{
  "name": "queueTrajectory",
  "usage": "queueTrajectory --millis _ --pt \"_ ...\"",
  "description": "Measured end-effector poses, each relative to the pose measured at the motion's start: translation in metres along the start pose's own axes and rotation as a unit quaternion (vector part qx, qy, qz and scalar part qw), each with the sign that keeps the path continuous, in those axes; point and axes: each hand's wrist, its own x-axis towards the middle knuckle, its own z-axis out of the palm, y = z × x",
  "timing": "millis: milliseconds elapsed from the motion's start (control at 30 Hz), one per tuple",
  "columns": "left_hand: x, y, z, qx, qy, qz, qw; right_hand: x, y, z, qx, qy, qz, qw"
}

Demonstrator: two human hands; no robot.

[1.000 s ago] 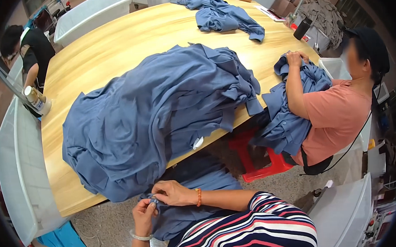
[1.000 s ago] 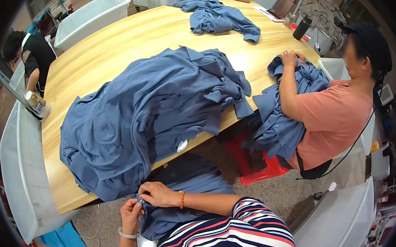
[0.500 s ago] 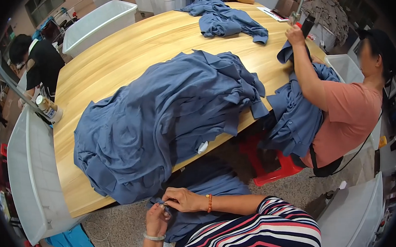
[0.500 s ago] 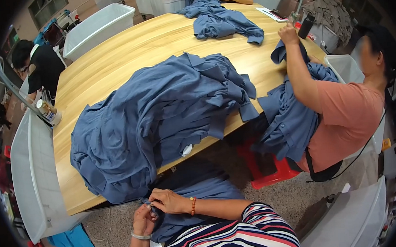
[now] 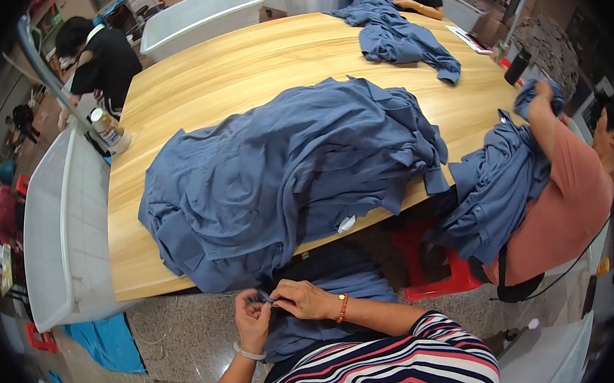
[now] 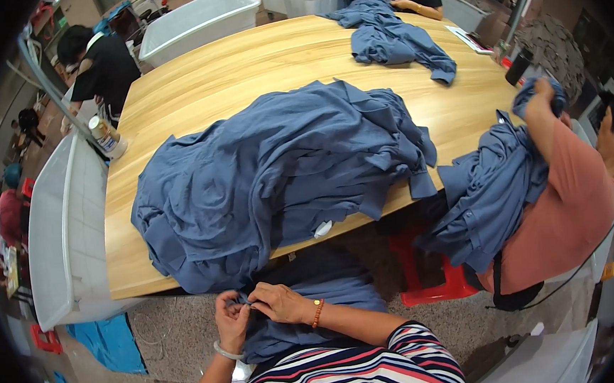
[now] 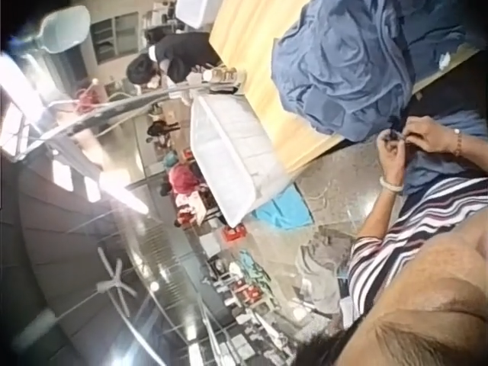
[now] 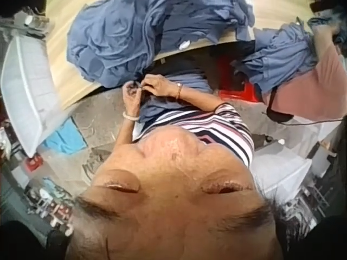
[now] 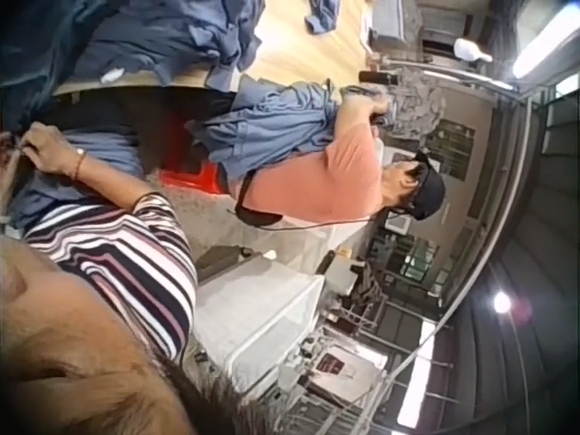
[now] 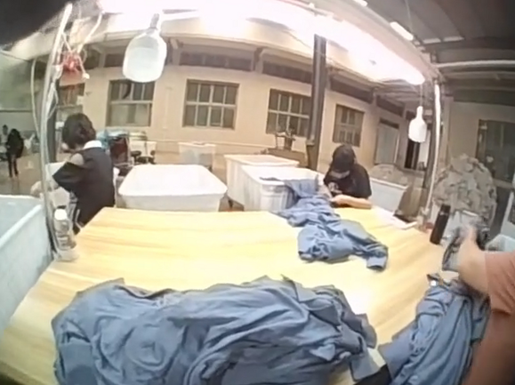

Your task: Trimming loose threads from blue garments using scissors and folding them on a workshop table.

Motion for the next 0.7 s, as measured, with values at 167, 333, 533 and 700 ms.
queueTrajectory --millis 167,333,533,700 --pt "0.008 0.014 -0.017 0.18 -0.122 0.16 0.963 -0.001 -0.006 0.006 0.03 0.013 -0.008 0.999" --pt "0.011 0.004 -0.024 -0.039 -0.159 -0.003 0.987 -0.001 -0.011 0.004 0.071 0.02 0.097 0.993" --pt "0.006 0.004 -0.034 -0.068 -0.188 -0.079 0.977 -0.006 -0.011 0.002 0.04 -0.073 0.118 0.989" --pt "0.007 -0.01 -0.037 -0.108 -0.222 -0.126 0.961 -0.009 -0.004 0.002 0.035 -0.101 0.105 0.989"
